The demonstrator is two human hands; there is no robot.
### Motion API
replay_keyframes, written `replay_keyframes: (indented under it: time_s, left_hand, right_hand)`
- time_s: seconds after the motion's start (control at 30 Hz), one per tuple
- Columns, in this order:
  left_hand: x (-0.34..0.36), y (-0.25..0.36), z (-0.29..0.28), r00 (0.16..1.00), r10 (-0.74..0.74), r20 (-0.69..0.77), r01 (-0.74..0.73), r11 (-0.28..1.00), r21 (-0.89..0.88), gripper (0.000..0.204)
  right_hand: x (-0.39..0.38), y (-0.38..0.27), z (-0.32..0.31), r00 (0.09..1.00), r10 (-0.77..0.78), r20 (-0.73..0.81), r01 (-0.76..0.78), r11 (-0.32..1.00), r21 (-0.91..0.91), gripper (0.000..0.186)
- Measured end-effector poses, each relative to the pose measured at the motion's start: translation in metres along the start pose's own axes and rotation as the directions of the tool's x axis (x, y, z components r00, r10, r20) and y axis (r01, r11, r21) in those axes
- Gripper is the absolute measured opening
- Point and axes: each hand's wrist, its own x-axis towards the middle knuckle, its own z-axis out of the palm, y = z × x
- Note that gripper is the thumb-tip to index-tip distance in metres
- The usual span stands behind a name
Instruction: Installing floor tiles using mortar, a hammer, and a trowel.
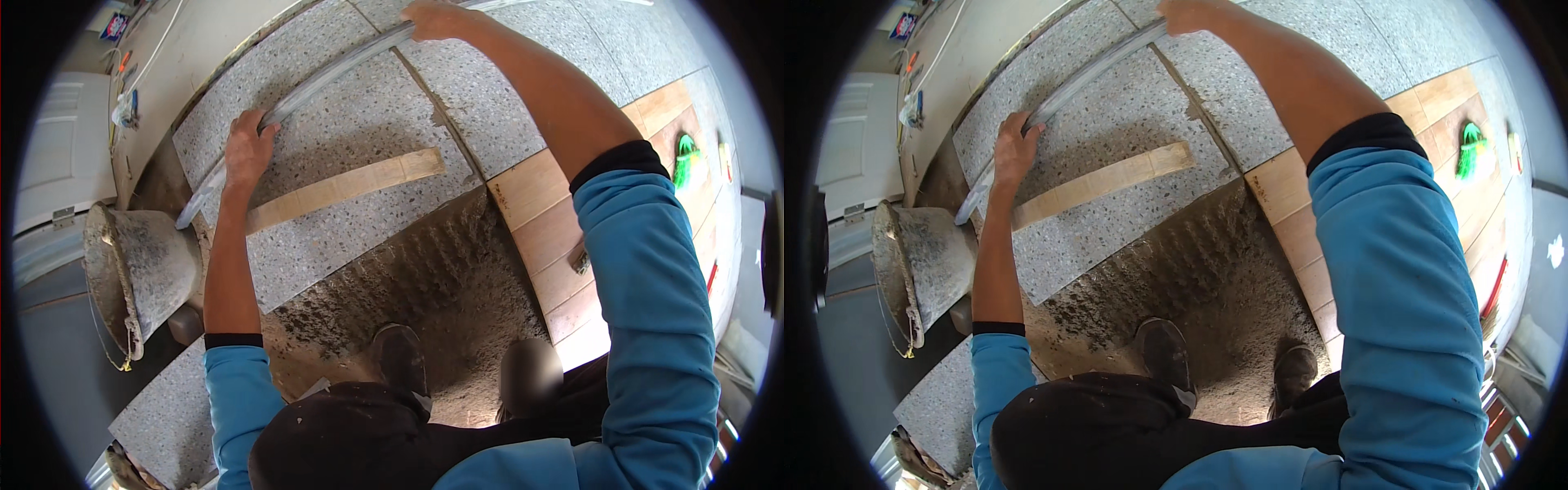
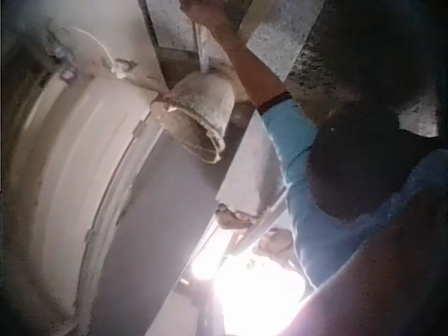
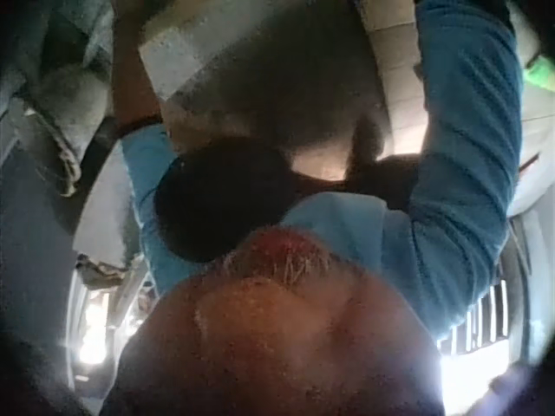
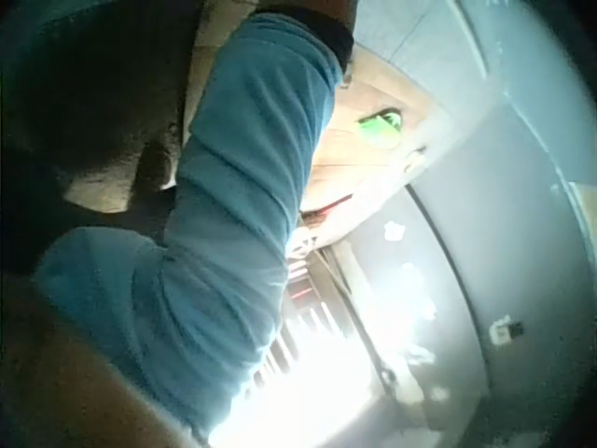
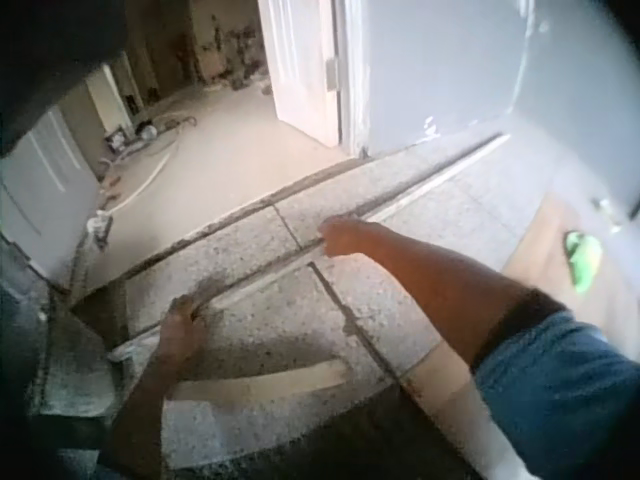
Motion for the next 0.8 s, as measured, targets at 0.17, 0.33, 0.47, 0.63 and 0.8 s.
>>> replay_keyframes:
  time_s: [0.17,0.33,0.47,0.63,0.8]
  left_hand:
    - [0.01,-0.004,0.002,0.997,-0.076,0.001,0.076,0.997,0.007,0.037]
    - [0.025,-0.016,0.001,0.99,-0.14,0.032,0.14,0.99,-0.011,0.037]
    - [0.026,-0.02,-0.002,0.992,-0.115,0.05,0.118,0.991,-0.064,0.039]
    - [0.021,-0.02,-0.004,0.997,-0.077,0.012,0.078,0.994,-0.081,0.037]
    - [0.015,-0.031,-0.001,0.997,-0.069,-0.029,0.069,0.998,0.012,0.036]
  right_hand:
    - [0.002,0.004,-0.017,0.996,0.018,0.091,-0.018,1.0,-0.009,0.044]
    - [-0.009,0.012,-0.011,0.993,-0.117,-0.001,0.117,0.992,0.054,0.042]
    - [-0.008,0.021,0.006,0.99,-0.117,-0.08,0.112,0.992,-0.064,0.033]
    - [-0.002,0.019,0.014,0.992,-0.12,-0.047,0.112,0.982,-0.151,0.028]
    - [-0.004,0.001,0.009,0.995,-0.053,-0.081,0.048,0.997,-0.059,0.027]
